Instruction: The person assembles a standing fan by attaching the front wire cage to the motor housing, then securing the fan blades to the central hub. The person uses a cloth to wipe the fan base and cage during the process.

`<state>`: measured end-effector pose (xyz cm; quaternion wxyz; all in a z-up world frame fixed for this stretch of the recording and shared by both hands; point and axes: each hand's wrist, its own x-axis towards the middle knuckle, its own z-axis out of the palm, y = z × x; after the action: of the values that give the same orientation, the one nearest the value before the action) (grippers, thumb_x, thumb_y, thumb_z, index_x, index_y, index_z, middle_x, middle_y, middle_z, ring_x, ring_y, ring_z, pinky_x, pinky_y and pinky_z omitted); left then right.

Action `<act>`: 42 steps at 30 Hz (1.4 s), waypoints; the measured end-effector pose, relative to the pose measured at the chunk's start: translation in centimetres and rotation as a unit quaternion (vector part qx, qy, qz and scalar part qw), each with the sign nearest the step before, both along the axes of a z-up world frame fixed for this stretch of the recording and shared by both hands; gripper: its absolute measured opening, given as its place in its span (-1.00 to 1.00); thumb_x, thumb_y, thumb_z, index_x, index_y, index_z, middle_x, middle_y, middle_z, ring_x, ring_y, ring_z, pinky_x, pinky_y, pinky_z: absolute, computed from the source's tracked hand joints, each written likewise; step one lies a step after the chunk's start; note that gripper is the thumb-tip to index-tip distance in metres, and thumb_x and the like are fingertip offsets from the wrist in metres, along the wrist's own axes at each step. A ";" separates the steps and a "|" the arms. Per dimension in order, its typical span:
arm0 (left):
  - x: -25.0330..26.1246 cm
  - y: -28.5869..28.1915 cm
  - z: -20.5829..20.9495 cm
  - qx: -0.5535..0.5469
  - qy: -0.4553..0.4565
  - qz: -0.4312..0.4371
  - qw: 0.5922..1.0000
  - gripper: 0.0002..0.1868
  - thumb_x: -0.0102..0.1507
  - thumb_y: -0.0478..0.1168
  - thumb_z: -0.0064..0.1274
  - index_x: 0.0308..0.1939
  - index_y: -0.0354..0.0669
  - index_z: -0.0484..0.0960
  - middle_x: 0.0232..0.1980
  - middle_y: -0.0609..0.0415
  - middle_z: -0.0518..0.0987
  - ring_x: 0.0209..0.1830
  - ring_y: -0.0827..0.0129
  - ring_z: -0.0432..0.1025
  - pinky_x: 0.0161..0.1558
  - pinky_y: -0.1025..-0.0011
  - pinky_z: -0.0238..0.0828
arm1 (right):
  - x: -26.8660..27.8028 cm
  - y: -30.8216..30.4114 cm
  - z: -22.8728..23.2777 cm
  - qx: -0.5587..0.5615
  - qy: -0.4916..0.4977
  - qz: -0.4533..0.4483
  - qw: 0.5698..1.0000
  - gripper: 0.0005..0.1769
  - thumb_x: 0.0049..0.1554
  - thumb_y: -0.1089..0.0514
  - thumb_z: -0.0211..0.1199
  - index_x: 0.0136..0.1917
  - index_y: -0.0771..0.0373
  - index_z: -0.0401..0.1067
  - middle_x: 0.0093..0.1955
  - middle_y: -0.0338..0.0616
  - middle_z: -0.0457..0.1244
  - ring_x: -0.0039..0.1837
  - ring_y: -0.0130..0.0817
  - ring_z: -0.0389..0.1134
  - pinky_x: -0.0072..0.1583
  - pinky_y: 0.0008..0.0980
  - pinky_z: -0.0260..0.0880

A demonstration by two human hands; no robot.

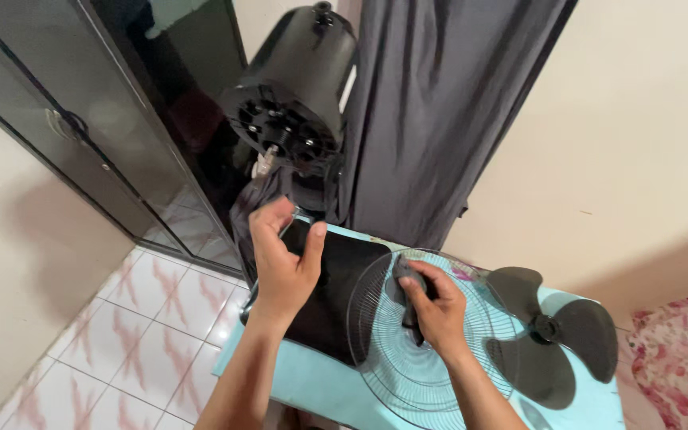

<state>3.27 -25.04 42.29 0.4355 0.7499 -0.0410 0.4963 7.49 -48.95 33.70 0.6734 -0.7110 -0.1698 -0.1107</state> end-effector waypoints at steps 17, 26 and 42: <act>4.9 8.8 4.9 0.005 -0.095 -0.153 0.984 -0.20 0.38 -0.35 0.22 0.56 -0.40 0.06 0.59 -0.23 0.19 0.50 0.07 0.35 0.44 0.25 0.51 | -1.3 14.7 13.8 -0.157 -0.419 -0.241 0.861 -0.52 0.02 0.52 0.43 0.21 0.33 0.49 -0.05 -0.03 0.26 -0.05 -0.27 0.29 -0.03 -0.41 0.29; 5.9 8.3 4.5 -0.086 -0.104 -0.202 0.970 -0.32 0.41 -0.41 0.19 0.51 -0.38 0.16 0.47 -0.14 0.39 0.25 0.29 0.53 0.26 0.37 0.63 | 1.0 16.3 15.8 -0.256 -0.535 -0.295 0.749 -0.54 0.05 0.53 0.41 0.22 0.39 0.48 0.00 -0.01 0.28 -0.04 -0.14 0.29 -0.04 -0.25 0.30; 5.6 8.0 4.8 -0.095 -0.107 -0.201 0.969 -0.30 0.40 -0.42 0.17 0.54 -0.36 0.15 0.21 -0.10 0.55 0.13 0.36 0.54 0.19 0.45 0.58 | 0.6 16.9 16.0 -0.257 -0.517 -0.279 0.767 -0.58 0.04 0.50 0.41 0.17 0.36 0.52 -0.06 -0.06 0.23 -0.12 -0.22 0.24 -0.12 -0.29 0.22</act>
<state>8.91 -17.07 47.14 0.5885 0.6240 -0.1899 0.4777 8.09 -32.08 49.70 0.2150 -0.7086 -0.3089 -0.5968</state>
